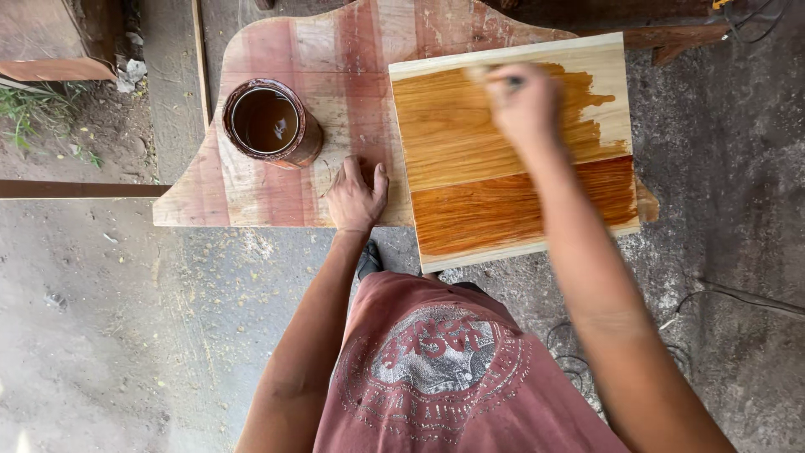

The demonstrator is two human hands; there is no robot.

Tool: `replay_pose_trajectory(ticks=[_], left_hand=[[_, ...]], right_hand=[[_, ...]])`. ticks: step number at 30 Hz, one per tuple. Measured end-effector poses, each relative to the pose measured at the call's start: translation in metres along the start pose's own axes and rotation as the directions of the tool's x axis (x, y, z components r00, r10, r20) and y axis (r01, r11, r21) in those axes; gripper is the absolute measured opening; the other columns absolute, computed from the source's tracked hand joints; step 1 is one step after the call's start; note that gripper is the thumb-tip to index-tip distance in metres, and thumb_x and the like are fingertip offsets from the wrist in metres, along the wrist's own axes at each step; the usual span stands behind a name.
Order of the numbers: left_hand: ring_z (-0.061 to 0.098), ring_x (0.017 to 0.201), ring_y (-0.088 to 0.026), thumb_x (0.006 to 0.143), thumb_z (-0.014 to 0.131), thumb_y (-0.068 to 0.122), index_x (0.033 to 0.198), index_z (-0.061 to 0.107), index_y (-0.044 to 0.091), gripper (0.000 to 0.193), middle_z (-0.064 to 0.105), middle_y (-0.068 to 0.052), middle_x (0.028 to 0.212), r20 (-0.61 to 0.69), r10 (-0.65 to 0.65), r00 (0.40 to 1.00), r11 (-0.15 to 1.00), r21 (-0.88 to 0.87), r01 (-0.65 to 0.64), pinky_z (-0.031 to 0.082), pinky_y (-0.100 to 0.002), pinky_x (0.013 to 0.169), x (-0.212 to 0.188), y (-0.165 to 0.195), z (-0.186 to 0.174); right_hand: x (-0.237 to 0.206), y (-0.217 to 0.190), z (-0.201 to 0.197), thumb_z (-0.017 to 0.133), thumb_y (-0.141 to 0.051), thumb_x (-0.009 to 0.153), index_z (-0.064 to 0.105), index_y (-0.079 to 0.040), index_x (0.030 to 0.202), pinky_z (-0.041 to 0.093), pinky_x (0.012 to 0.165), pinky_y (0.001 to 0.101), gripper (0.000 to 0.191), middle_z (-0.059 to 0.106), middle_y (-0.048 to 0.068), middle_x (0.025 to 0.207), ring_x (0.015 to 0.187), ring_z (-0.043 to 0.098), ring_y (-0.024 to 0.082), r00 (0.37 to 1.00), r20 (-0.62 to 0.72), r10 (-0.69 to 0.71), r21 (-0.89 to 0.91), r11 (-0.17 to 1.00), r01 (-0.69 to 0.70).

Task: The person brushes wood stain onto flat wooden boards, dipping the brush into a can of stain and spreading it across the board surfaces and edges. They work on one board, then move to another board on a nearby workbench, continuing to coat the bare wood until it is evenly covered.

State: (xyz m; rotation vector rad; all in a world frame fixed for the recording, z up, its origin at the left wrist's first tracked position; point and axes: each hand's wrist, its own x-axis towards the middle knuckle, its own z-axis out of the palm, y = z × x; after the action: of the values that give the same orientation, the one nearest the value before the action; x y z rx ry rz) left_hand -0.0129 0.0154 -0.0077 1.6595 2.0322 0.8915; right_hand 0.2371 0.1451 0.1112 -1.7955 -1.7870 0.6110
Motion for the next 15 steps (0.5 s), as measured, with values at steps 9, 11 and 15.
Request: replay_pose_trajectory(ticks=[9, 11, 15], left_hand=[[0.068, 0.085, -0.039, 0.096, 0.068, 0.038, 0.104, 0.058, 0.005, 0.035, 0.071, -0.018, 0.093, -0.035, 0.040, 0.999, 0.999, 0.025, -0.039, 0.054, -0.049, 0.075, 0.002, 0.000, 0.001], [0.068, 0.085, -0.040, 0.097, 0.068, 0.038, 0.103, 0.057, 0.005, 0.035, 0.070, -0.019, 0.092, -0.009, 0.037, 0.999, 0.999, 0.037, -0.037, 0.054, -0.050, 0.075, 0.002, 0.000, 0.001], [0.068, 0.082, -0.039, 0.096, 0.068, 0.037, 0.105, 0.058, 0.005, 0.034, 0.070, -0.018, 0.090, -0.012, 0.030, 0.999, 0.999, 0.038, -0.029, 0.054, -0.050, 0.072, -0.001, 0.001, 0.001]], right_hand=[[0.011, 0.052, -0.043, 0.056, -0.008, 0.105, 0.073, -0.012, 0.096, 0.054, 0.059, 0.0283, 0.019, 0.074, 0.008, 0.087, 0.071, 0.069, 0.014, 0.912, -0.202, 0.358, 0.012, 0.932, -0.363], [0.004, 0.043, -0.026, 0.069, -0.008, 0.097, 0.071, -0.005, 0.093, 0.057, 0.063, 0.0272, 0.005, 0.072, 0.009, 0.088, 0.076, 0.069, 0.016, 0.994, -0.104, 0.018, -0.043, 0.999, -0.022], [0.006, 0.050, -0.047, 0.073, -0.017, 0.100, 0.070, -0.001, 0.092, 0.053, 0.055, 0.0292, 0.017, 0.070, 0.016, 0.087, 0.068, 0.064, 0.020, 0.988, -0.080, 0.132, -0.060, 0.989, -0.137]])
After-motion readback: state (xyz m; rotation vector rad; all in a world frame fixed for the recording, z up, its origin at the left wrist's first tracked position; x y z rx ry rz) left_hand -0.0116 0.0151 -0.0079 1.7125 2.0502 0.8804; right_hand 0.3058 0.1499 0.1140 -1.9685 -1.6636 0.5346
